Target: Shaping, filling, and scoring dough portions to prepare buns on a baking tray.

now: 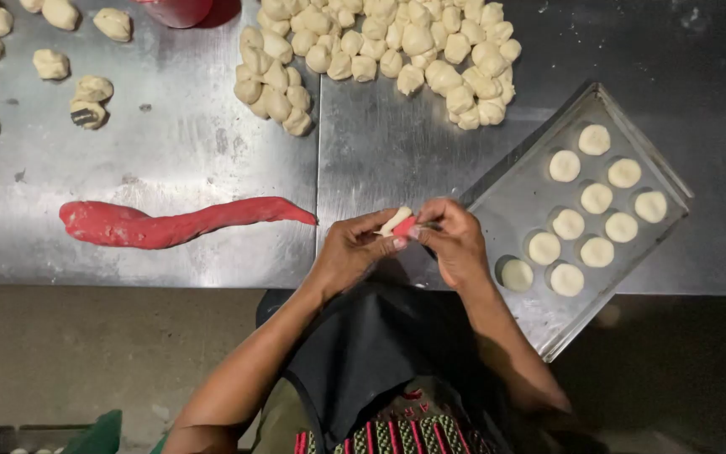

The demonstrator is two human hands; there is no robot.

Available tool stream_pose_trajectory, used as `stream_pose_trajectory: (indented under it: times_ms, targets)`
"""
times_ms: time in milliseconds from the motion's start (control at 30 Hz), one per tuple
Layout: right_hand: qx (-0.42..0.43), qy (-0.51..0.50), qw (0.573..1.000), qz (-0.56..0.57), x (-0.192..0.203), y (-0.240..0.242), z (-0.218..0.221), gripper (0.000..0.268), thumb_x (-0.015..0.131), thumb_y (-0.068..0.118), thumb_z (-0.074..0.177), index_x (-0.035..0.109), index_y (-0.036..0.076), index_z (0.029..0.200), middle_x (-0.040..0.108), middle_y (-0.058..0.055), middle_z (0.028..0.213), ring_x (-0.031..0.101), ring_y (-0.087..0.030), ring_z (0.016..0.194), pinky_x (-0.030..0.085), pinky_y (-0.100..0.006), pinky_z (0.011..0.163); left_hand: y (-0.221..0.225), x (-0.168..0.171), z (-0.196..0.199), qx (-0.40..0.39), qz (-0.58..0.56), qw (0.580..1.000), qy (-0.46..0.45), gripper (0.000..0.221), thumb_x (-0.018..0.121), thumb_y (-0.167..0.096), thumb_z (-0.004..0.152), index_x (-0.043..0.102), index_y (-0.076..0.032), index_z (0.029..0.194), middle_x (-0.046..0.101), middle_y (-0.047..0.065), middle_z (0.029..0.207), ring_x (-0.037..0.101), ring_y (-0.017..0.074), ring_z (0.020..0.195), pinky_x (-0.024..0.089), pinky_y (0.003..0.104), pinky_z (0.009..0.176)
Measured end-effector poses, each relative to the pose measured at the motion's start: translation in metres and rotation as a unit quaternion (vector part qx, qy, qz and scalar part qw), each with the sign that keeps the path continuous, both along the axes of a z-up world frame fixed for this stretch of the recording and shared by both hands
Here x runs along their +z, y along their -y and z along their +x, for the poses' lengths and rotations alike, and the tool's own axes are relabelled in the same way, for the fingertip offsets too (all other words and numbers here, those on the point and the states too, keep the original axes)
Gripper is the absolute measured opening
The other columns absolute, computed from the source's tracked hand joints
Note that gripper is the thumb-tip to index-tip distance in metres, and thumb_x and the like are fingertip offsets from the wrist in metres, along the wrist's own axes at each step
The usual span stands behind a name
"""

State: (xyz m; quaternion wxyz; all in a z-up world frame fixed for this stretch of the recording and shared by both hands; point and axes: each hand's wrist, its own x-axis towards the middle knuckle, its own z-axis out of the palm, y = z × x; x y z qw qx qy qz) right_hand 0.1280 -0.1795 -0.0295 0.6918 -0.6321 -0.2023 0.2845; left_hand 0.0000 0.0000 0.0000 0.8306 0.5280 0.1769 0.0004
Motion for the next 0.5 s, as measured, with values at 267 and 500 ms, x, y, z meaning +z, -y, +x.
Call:
stream_pose_trajectory:
  times_ms: [267, 500]
  targets:
    - [0.178, -0.279, 0.944, 0.002, 0.007, -0.002, 0.031, 0.036, 0.077, -0.003, 0.087, 0.063, -0.008, 0.120, 0.070, -0.017, 0.113, 0.068, -0.025, 0.101, 0.056, -0.039, 0.087, 0.017, 0.025, 0.020, 0.129, 0.064, 0.983, -0.115, 0.031, 0.087, -0.015, 0.077, 0.079, -0.001, 0.103, 0.065, 0.005, 0.105, 0.073, 0.0196, 0.080, 0.061, 0.030, 0.059]
    - [0.187, -0.357, 0.915, -0.026, -0.023, -0.012, 0.043, 0.030, 0.065, 0.013, 0.100, 0.064, -0.005, 0.124, 0.072, -0.014, 0.113, 0.071, -0.019, 0.097, 0.059, -0.035, 0.079, 0.026, -0.028, 0.012, 0.196, 0.299, 0.930, -0.086, 0.025, 0.089, -0.015, 0.086, 0.083, -0.001, 0.106, 0.072, 0.012, 0.096, 0.071, 0.0182, 0.086, 0.056, 0.029, 0.073]
